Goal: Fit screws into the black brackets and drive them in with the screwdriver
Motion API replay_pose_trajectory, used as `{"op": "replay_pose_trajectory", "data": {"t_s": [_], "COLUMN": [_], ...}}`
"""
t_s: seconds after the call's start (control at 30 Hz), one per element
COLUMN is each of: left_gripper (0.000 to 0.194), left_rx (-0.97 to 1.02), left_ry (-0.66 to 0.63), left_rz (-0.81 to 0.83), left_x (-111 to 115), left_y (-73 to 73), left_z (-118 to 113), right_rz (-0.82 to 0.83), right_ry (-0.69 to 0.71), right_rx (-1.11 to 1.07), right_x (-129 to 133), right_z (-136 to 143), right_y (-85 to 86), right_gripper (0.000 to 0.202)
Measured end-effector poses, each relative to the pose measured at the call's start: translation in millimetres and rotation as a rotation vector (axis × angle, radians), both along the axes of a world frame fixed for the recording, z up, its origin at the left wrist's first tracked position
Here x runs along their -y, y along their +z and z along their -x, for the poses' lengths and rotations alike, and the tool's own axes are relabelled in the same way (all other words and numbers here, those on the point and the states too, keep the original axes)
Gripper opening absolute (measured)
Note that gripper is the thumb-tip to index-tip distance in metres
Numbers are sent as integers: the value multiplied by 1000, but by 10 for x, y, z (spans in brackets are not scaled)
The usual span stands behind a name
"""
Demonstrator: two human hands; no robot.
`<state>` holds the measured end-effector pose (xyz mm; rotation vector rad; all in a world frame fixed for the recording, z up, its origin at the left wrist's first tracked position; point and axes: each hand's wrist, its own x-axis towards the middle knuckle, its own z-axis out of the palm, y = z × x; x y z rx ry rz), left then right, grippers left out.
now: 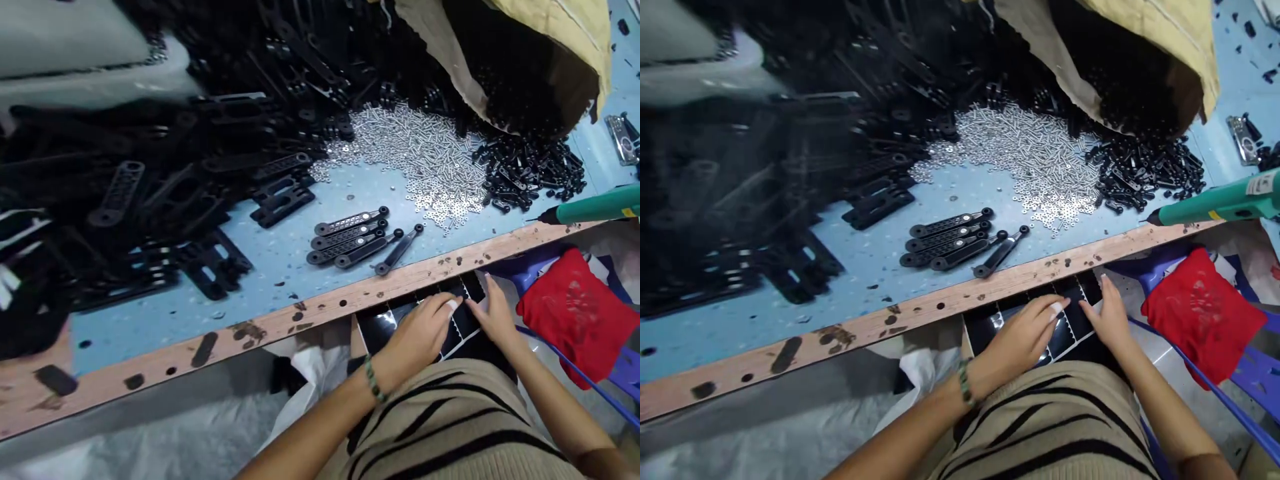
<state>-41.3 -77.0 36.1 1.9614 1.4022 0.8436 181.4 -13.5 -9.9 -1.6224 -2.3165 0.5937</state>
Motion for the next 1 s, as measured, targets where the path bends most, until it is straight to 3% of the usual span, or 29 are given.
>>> {"op": "replay_pose_trajectory", "data": {"t_s": [0.07, 0.17, 0.37, 0.47, 0.53, 0.6, 0.67, 0.73, 0.8, 0.87, 0.93, 1.0], "left_gripper": [43, 50, 44, 36, 47, 54, 49, 42, 37, 34, 34, 36], "left_rx": [-11, -128, -159, 177, 565, 854, 969, 944, 842, 716, 624, 534], "left_ry": [-29, -63, -32, 6, 0, 28, 129, 199, 225, 239, 287, 378], "left_rz": [183, 387, 492, 619, 791, 883, 826, 684, 521, 394, 316, 243], "left_x": [-179, -394, -495, -445, -400, -356, -321, -290, -250, -189, -100, 16], "left_y": [-184, -358, -333, -227, -118, 20, 170, 310, 425, 513, 574, 610], "left_z": [-232, -414, -381, -380, -414, -431, -388, -277, -130, 15, 146, 283], "right_rz": [54, 72, 89, 6, -65, -108, -94, -43, -7, 12, 49, 106], "right_ry": [-31, -55, -268, -256, -88, 104, 213, 268, 288, 320, 419, 519], "right_rx": [41, 7, -101, -146, -186, -182, -163, -210, -296, -355, -388, -451], "right_x": [62, 47, -130, -141, -97, -47, -32, -75, -164, -265, -341, -381], "right_z": [50, 91, -198, -225, -124, 29, 175, 287, 394, 540, 734, 946], "right_y": [-256, -410, -258, -59, 122, 329, 540, 738, 908, 1043, 1140, 1201], "right_gripper": [59, 52, 54, 51, 41, 52, 79, 92, 78, 48, 19, 6]}}
